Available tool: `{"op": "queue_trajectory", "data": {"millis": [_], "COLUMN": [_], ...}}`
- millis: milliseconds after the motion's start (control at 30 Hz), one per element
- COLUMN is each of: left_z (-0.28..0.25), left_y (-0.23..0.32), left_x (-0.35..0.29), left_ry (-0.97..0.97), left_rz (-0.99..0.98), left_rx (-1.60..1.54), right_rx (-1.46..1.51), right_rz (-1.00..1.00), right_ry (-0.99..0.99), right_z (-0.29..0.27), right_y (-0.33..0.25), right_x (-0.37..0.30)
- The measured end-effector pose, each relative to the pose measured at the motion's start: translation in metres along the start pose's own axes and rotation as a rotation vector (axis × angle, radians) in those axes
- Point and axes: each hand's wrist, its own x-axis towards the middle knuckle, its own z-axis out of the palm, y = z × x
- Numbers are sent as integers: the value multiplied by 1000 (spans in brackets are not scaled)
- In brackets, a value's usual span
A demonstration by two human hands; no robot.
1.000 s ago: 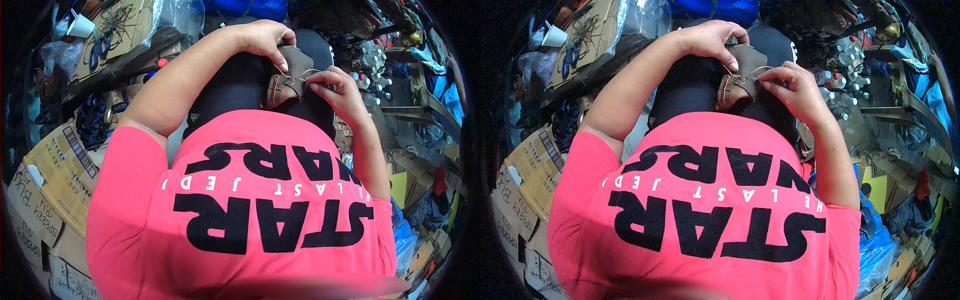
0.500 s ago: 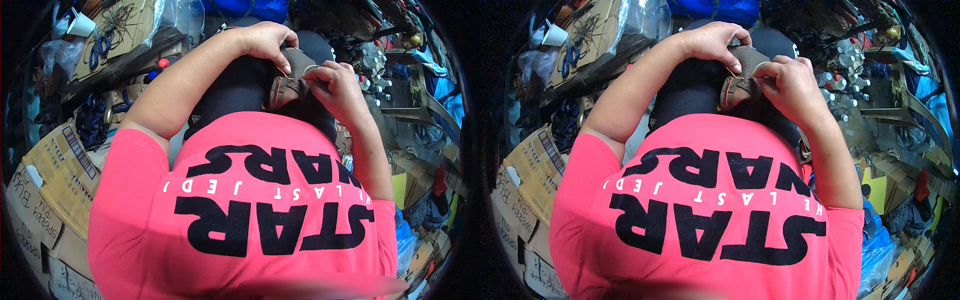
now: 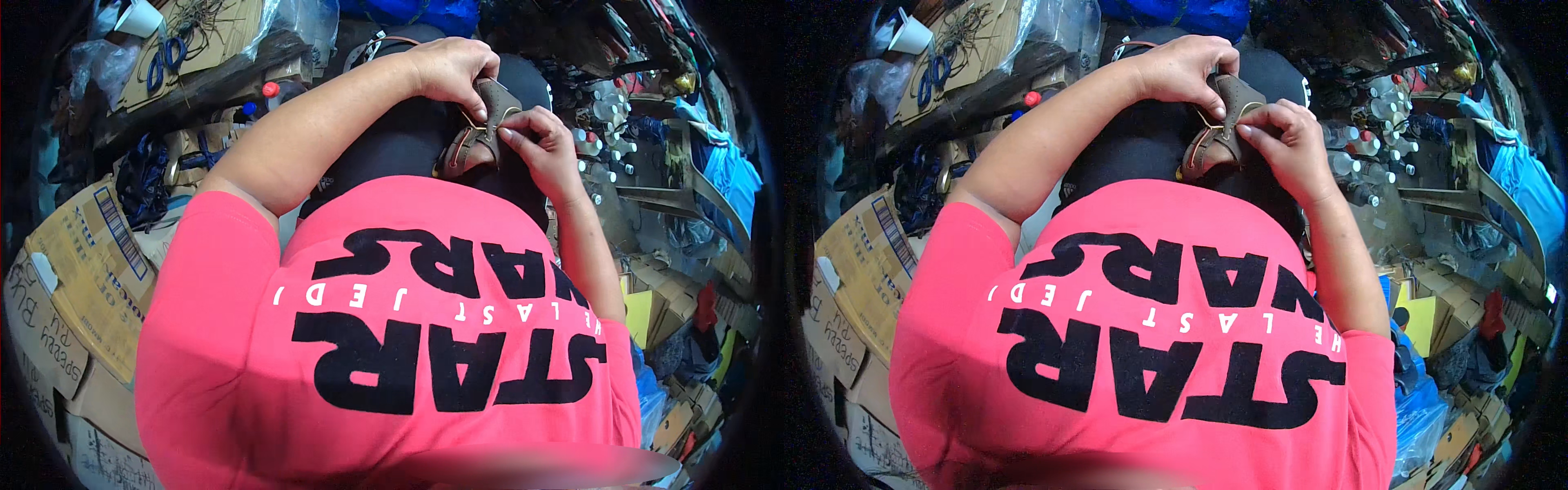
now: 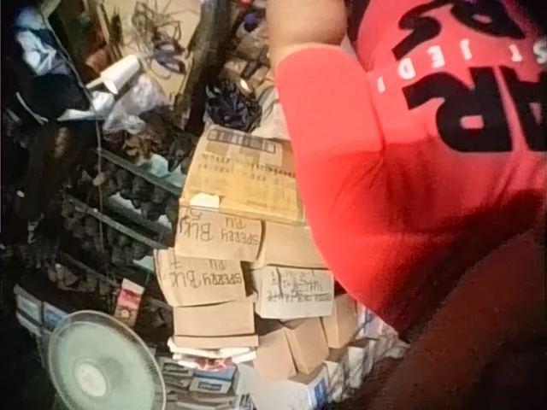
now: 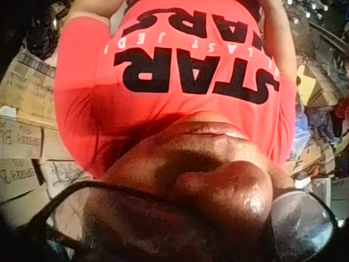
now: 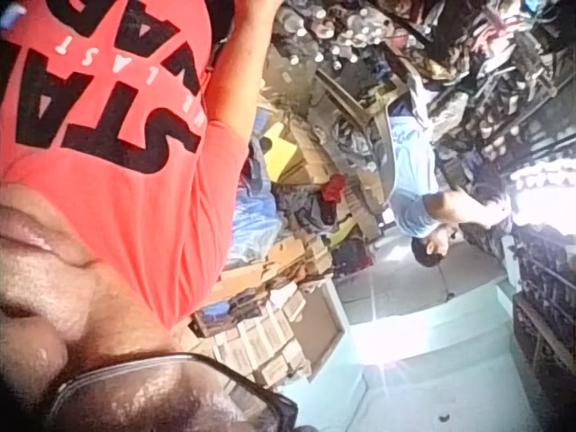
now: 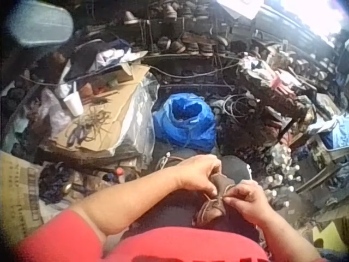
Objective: Stitch together leather shoe components by hand using a needle and thread.
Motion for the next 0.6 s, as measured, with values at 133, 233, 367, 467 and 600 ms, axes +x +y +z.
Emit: {"op": "queue_trajectory", "data": {"millis": [133,233,367,467,600], "left_z": [0,-1,-1,-2,-48], "left_y": [-2,3,7,2,-9], "left_x": [-4,-9,-5,-20,-80], "left_ry": [30,53,4,131,453], "left_rz": [53,38,-31,104,-32], "left_rx": [-15,-4,-18,65,-8], "right_rx": [-223,-115,-88,-172,-202], "right_rz": [-43,-99,-38,-165,-122], "right_ry": [0,27,-6,-28,-72], "right_z": [-4,-14,0,-2,-12], "right_y": [-12,-6,-12,-11,-19], "right_x": [-2,-6,0,6,-7]}}
